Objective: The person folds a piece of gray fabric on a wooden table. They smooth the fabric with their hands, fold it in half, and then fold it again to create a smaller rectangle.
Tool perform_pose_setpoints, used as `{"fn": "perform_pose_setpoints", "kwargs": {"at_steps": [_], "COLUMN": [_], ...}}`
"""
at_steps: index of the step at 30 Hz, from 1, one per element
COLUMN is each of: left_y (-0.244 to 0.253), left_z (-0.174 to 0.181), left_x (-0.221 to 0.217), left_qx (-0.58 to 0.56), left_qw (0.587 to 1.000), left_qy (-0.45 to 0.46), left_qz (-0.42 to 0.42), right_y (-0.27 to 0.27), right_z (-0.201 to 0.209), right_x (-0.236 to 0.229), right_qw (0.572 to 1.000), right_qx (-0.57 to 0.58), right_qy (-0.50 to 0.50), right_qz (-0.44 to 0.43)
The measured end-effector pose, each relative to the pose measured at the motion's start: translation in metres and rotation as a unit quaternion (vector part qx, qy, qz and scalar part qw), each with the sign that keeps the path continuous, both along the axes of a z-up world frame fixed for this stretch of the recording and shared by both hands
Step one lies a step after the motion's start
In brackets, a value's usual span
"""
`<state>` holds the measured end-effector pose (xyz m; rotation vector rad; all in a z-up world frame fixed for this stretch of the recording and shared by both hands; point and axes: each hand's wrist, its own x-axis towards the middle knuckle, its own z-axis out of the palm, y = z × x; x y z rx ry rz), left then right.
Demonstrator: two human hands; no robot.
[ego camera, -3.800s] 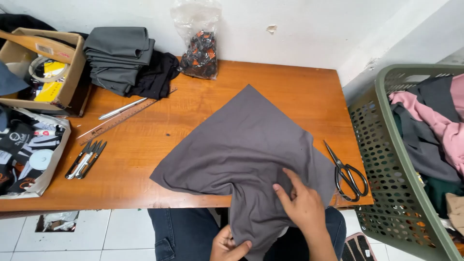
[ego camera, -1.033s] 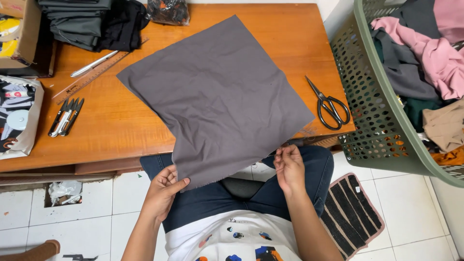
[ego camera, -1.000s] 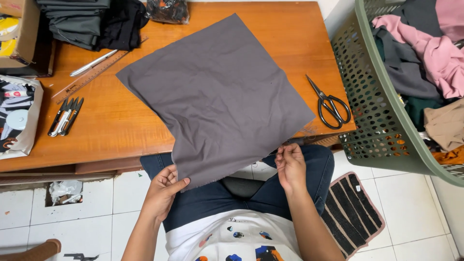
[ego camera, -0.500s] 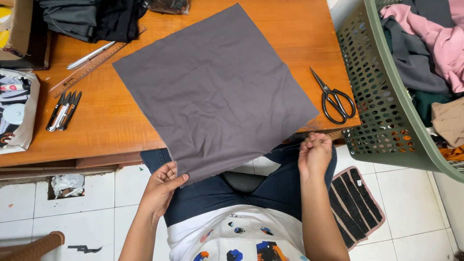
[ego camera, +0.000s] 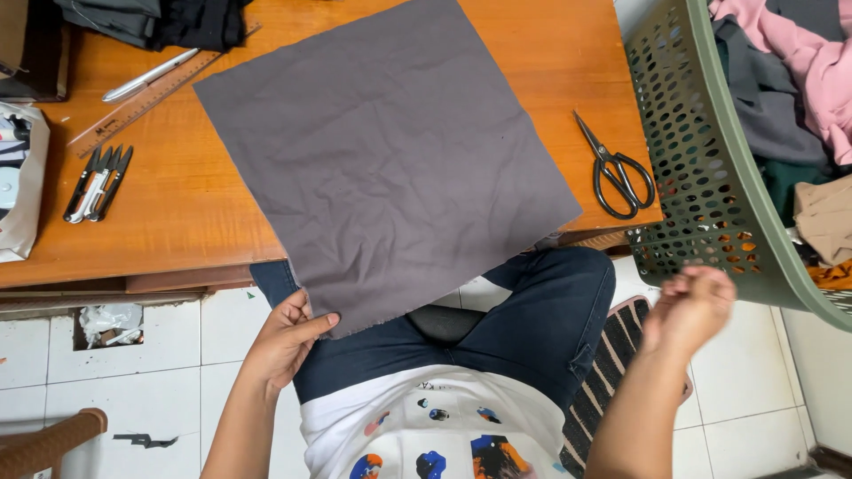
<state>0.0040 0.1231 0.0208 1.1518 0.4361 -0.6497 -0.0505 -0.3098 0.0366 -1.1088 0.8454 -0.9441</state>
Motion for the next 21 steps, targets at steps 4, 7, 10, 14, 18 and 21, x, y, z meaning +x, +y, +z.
{"fn": "perform_pose_setpoints", "kwargs": {"at_steps": [4, 7, 10, 14, 18, 21], "left_y": [0.014, -0.006, -0.002, -0.008, -0.013, 0.003], "left_z": [-0.079, -0.026, -0.038, -0.01, 0.023, -0.018], "left_x": [-0.012, -0.008, -0.012, -0.006, -0.002, -0.007], "left_qx": [-0.006, -0.004, -0.019, -0.006, 0.024, 0.04], "left_qw": [0.998, 0.999, 0.999, 1.0, 0.999, 0.999], "left_qy": [-0.043, -0.034, -0.029, 0.004, 0.045, -0.019], "left_qz": [0.034, 0.028, 0.031, 0.026, 0.006, -0.017], "right_y": [0.08, 0.124, 0.146, 0.149, 0.146, 0.139], "right_z": [-0.041, -0.063, -0.072, -0.079, -0.084, -0.089], "right_x": [0.008, 0.009, 0.012, 0.016, 0.012, 0.011], "right_qw": [0.941, 0.861, 0.837, 0.865, 0.889, 0.904], "right_qx": [-0.018, 0.091, 0.195, 0.159, 0.131, 0.127], "right_qy": [0.068, 0.119, 0.118, 0.102, 0.088, 0.064], "right_qz": [0.33, 0.486, 0.498, 0.464, 0.43, 0.404]}}
